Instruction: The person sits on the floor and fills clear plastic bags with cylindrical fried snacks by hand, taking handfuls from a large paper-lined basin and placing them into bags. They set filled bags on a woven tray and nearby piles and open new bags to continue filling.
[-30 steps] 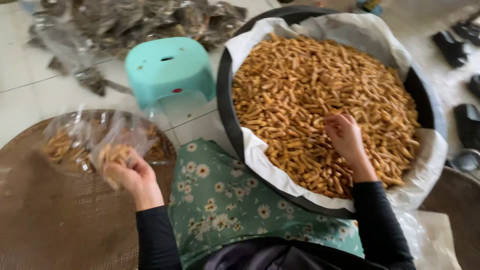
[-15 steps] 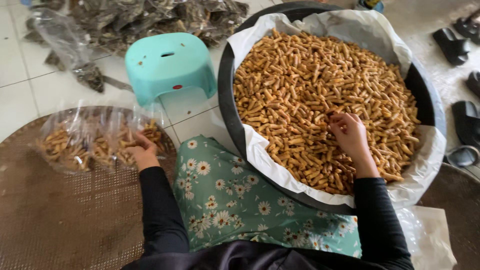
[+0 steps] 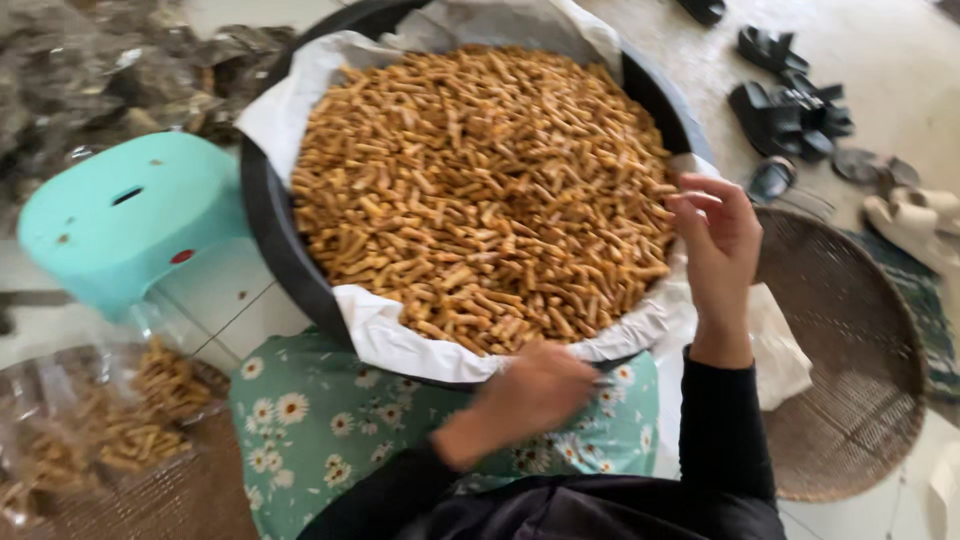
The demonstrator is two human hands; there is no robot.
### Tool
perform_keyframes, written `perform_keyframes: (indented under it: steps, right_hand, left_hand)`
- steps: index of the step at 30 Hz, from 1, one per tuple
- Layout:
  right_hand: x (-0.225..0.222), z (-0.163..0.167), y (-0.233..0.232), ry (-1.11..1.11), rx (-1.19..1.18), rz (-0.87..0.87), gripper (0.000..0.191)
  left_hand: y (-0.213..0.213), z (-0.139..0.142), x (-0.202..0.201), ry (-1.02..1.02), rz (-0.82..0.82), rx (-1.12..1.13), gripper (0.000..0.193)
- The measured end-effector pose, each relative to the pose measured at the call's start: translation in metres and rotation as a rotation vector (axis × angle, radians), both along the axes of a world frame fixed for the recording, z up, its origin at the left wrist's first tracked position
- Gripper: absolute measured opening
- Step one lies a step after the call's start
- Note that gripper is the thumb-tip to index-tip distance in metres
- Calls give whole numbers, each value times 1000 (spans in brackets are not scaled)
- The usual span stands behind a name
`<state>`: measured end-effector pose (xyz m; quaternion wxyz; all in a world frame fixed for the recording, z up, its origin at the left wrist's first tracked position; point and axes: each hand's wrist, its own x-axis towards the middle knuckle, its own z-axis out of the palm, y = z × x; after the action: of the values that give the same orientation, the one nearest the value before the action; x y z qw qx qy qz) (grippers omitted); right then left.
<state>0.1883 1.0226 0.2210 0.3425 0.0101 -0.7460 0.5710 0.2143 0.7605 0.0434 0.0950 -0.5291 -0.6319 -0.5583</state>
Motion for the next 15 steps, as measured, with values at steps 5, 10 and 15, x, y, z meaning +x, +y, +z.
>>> perform_keyframes:
  steps: [5,10,15]
  right_hand:
    - [-39,-43,-25,-176,356,-128,26]
    - [-54,-78,-56,-155,560,14,29]
    - [-50,-80,-54,-196,454,62,29]
  left_hand:
    - [228,-14,121,269,-309,-571,10]
    - [295,-90,160,244,-147,-871,11]
    - [291,-119,168,233,-113,-855,11]
